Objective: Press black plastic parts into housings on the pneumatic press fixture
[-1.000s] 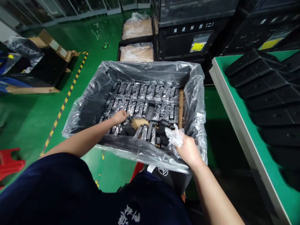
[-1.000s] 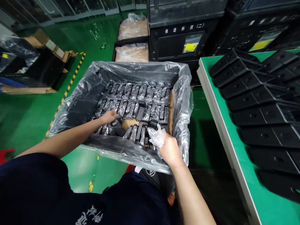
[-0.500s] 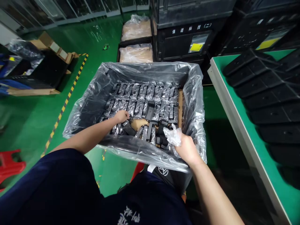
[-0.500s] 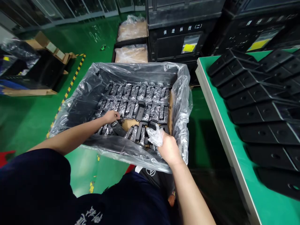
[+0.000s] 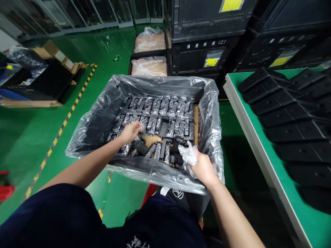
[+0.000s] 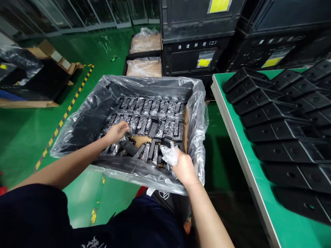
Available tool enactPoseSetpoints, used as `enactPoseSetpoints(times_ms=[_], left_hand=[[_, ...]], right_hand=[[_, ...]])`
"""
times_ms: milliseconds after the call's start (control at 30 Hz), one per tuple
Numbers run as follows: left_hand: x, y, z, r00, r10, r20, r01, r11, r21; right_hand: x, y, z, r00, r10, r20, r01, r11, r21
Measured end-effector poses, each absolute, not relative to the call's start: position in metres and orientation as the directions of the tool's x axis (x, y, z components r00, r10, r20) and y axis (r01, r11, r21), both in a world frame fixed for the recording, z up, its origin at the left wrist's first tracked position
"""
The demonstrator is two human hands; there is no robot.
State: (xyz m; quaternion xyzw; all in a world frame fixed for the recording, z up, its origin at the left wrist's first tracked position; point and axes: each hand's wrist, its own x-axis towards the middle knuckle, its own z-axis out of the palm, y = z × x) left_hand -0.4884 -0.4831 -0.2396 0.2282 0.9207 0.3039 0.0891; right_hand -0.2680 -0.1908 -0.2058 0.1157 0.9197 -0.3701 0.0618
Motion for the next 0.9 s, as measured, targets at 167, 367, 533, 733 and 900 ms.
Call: enactPoseSetpoints(times_ms=[167, 367, 533, 733, 900], left_hand=[[-0.466, -0.439, -0.194, -0.883, 0.467, 0.035, 0.368, 0.646, 0.668], [-0.39, -0.349, -0.163, -0.761, 0.642, 0.091, 0.217, 0.121, 0.969], [-0.357, -0.324, -0.178, -0.72, 0.693, 0.049, 0.024, -0.046, 0.999], [-0.466, -0.423, -0.189, -0.926, 0.374, -0.05, 0.223, 0.649, 0.727], [-0.527, -0.518, -0.232, -0.927, 0.276, -0.253, 0.123, 0.862, 0.491]], right_hand=[[-0.269, -0.192, -0.201, -0.965, 0.195, -0.176, 0.252, 0.498, -0.829], [-0.282, -0.217, -0.181, -0.971, 0.091, -0.221, 0.225, 0.036, -0.974], [-0.275, -0.22, -0.182, -0.967, 0.082, -0.241, 0.249, 0.11, -0.962], [-0.259, -0.207, -0.188, -0.901, 0.329, -0.284, 0.361, 0.205, -0.909], [-0.262, -0.207, -0.192, -0.904, 0.275, -0.328, 0.378, 0.15, -0.914]])
